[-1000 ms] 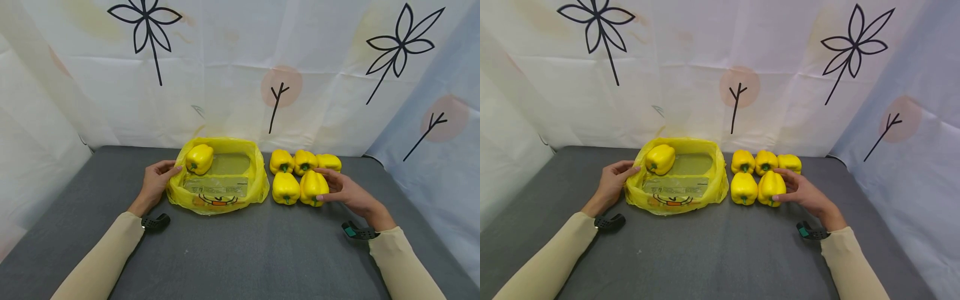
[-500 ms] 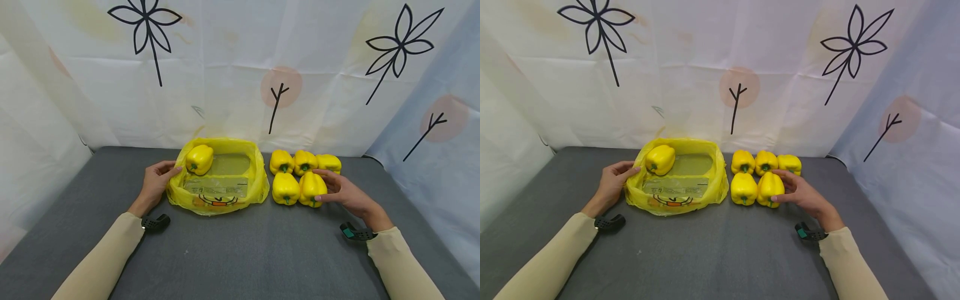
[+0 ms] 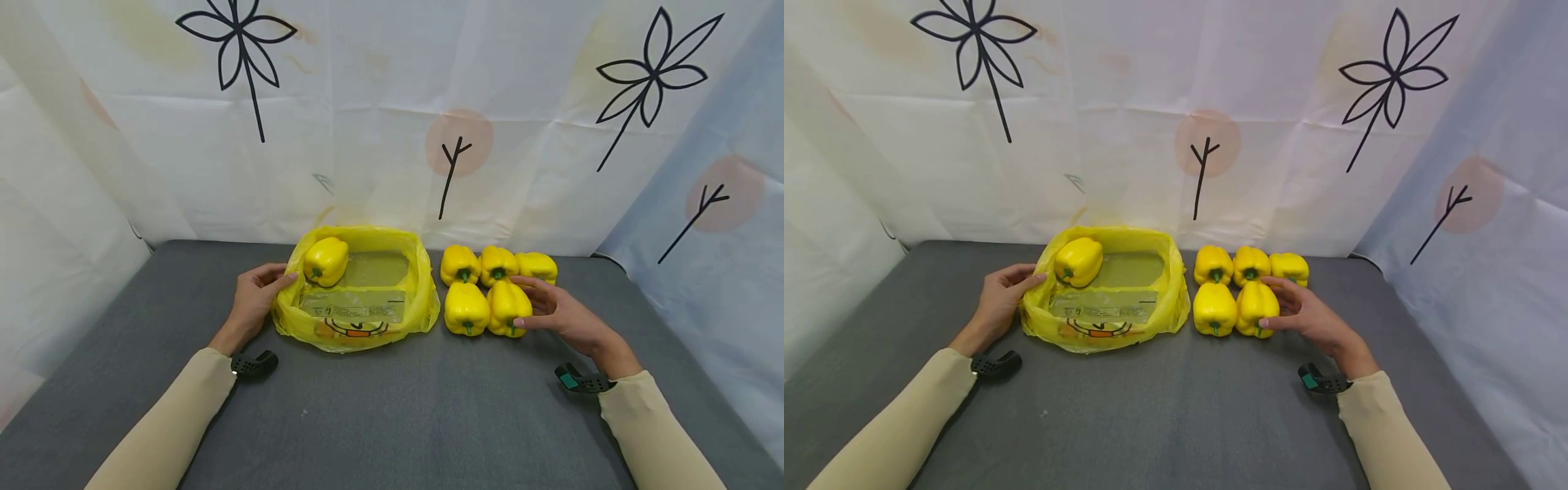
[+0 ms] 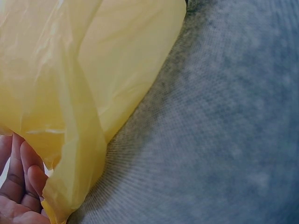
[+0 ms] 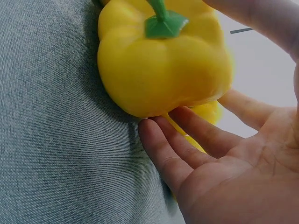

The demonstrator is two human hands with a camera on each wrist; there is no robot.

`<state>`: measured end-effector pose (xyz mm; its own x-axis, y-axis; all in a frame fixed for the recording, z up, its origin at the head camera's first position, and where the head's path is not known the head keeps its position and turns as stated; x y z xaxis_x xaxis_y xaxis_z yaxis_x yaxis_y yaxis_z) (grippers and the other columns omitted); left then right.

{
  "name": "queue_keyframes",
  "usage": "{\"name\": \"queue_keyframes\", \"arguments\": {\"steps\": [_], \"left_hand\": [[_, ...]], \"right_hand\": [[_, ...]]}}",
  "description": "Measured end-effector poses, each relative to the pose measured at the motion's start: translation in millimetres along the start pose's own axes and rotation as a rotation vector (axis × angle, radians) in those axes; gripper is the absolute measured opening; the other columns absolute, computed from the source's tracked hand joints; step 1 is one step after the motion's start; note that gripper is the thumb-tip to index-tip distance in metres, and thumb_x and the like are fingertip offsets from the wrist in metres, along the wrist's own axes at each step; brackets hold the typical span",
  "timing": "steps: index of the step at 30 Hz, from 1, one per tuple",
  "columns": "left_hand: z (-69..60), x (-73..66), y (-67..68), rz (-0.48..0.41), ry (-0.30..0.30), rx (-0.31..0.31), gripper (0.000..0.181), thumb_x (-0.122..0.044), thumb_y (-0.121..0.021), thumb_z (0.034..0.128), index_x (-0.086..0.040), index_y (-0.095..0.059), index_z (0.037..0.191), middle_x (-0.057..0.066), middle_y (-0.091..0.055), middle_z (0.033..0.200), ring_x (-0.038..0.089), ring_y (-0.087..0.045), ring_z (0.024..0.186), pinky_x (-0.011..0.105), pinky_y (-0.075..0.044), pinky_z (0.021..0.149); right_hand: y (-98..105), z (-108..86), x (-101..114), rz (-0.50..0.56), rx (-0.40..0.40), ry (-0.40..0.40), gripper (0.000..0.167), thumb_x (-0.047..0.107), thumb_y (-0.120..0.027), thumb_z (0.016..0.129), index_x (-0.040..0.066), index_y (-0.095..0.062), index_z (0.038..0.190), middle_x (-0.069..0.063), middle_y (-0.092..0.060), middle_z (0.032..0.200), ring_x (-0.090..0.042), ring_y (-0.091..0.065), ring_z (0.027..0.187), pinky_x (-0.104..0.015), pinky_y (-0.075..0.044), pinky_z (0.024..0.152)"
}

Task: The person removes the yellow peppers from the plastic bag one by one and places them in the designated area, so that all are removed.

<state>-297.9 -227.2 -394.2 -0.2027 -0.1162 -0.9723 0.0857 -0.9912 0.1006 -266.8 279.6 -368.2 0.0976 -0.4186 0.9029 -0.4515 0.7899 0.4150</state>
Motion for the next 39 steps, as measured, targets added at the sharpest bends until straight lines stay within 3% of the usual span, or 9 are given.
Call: {"name": "queue_keyframes", "arguments": {"steps": [15,24,39], "left_hand": [[-0.1,0.9,1.4,0.003,0.003,-0.008,0.042,-0.015,-0.071,0.0975,0.014,-0.062,0.127,-0.011,-0.068,0.092,0.006,-0.063,0.084,0.017,-0.054,0.072],[0.2,1.8,0.0,-0.016,-0.038,0.009,0.039,-0.012,-0.069,0.0983,0.015,-0.062,0.125,-0.01,-0.069,0.091,0.006,-0.064,0.083,0.018,-0.055,0.071],[0.0,3.6,0.5,0.0,-0.029,0.005,0.039,-0.014,-0.07,0.0982,0.013,-0.064,0.125,-0.009,-0.067,0.089,0.007,-0.064,0.082,0.019,-0.055,0.072]], "right_hand": [[0.7,-0.8,1.6,-0.001,-0.006,-0.005,0.082,0.013,-0.07,0.097,0.005,-0.02,0.162,-0.024,-0.017,0.164,-0.051,-0.015,0.148,-0.07,-0.028,0.108],[5.5,-3.9,4.7,-0.013,-0.043,-0.013,0.083,0.014,-0.07,0.098,0.005,-0.019,0.162,-0.023,-0.016,0.165,-0.05,-0.02,0.146,-0.073,-0.027,0.107],[9.1,-3.2,29.1,-0.088,-0.123,0.035,0.073,0.022,-0.066,0.101,0.005,-0.026,0.16,-0.022,-0.037,0.156,-0.045,-0.034,0.142,-0.068,-0.033,0.107]]}}
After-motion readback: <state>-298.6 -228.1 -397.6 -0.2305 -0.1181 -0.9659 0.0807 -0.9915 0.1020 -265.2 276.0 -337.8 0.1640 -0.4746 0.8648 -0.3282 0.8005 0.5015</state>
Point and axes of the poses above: each hand's wrist, its own z-axis towards the middle knuckle, its own y-axis out of the back of the hand, x = y × z, the point moved 7 cm from there along z, towards the middle knuckle
